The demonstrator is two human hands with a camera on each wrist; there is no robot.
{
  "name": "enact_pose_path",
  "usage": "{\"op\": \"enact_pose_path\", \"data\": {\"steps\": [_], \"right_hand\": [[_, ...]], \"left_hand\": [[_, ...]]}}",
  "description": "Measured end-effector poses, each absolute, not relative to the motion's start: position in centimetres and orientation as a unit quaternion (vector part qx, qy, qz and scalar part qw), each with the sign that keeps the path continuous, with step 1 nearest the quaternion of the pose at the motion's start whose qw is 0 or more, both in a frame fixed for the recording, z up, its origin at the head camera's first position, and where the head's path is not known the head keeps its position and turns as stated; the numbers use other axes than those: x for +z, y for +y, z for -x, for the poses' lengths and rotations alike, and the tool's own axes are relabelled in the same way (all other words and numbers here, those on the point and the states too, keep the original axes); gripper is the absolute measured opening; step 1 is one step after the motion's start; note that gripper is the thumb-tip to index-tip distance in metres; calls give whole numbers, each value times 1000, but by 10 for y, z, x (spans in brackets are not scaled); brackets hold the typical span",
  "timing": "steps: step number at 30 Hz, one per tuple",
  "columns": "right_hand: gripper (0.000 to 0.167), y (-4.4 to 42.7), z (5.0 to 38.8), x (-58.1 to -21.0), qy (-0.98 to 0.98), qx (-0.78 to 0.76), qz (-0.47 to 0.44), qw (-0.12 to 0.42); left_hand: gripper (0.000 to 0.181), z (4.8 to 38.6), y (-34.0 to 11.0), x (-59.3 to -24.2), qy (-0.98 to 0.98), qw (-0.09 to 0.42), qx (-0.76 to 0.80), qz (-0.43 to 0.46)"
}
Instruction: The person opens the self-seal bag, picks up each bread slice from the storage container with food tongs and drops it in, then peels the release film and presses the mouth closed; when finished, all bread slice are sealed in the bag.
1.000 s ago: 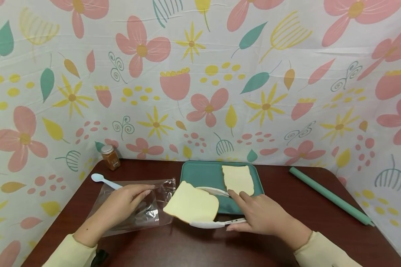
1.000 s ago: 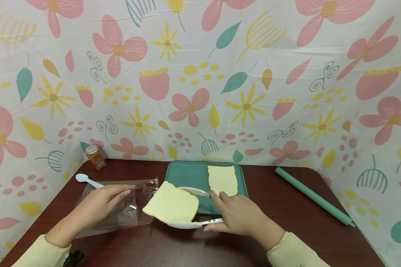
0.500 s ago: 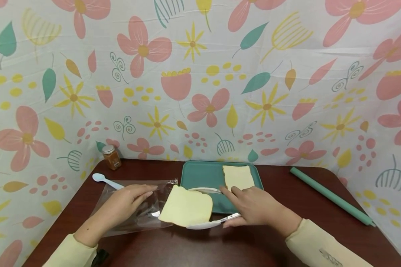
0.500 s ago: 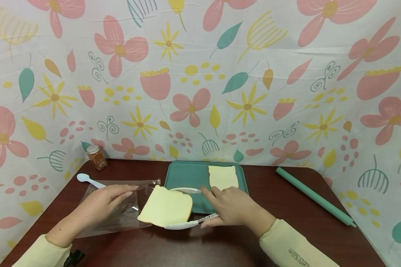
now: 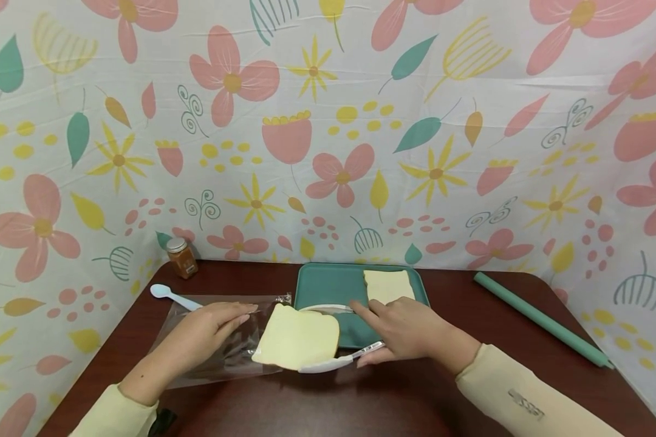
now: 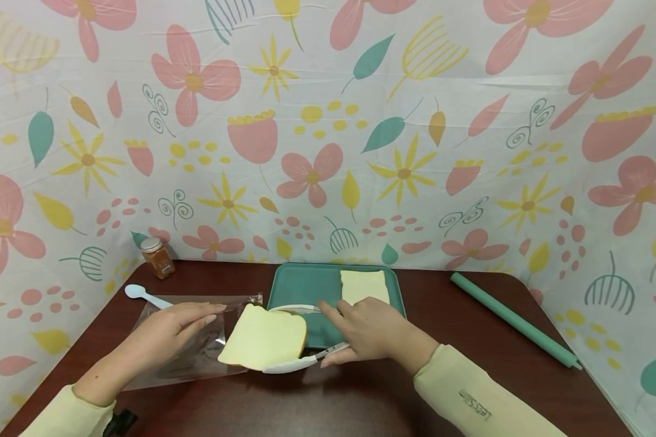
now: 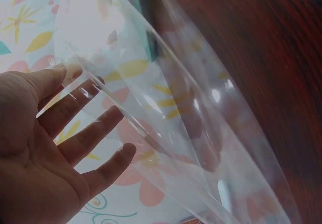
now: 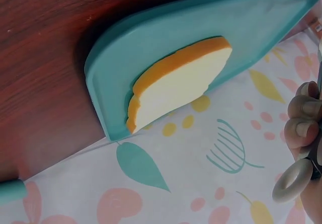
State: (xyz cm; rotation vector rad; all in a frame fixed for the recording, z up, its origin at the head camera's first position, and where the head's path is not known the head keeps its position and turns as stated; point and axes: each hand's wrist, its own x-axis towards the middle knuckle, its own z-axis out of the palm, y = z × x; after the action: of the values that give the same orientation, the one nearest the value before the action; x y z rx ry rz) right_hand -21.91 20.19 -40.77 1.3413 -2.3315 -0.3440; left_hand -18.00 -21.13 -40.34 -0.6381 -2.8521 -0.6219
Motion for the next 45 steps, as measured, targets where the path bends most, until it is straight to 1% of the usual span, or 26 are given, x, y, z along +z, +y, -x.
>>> {"op": "enact_pose_path", "data": {"steps": [11,19,26,37,45], "right_hand": [[97,196,226,-407,-845,-124,-483,195],[97,189,227,-405,-831,-128,-494,221],[97,184,230,-405,-832,-125,-495,219],[97,176,232,-402,-838,-121,-494,198],[97,170,234,-398,-848,-125,-493,151]], "left_hand": [[29,180,-212,-405,-950,91,-201,222],[29,180,-211,-406,-951,89,-193,224],[28,179,-211,-406,-948,98,-201,227],[28,179,-209,-405,-944,105,-212,231],[29,182,-209,-406,-944,101,-206,236]]}}
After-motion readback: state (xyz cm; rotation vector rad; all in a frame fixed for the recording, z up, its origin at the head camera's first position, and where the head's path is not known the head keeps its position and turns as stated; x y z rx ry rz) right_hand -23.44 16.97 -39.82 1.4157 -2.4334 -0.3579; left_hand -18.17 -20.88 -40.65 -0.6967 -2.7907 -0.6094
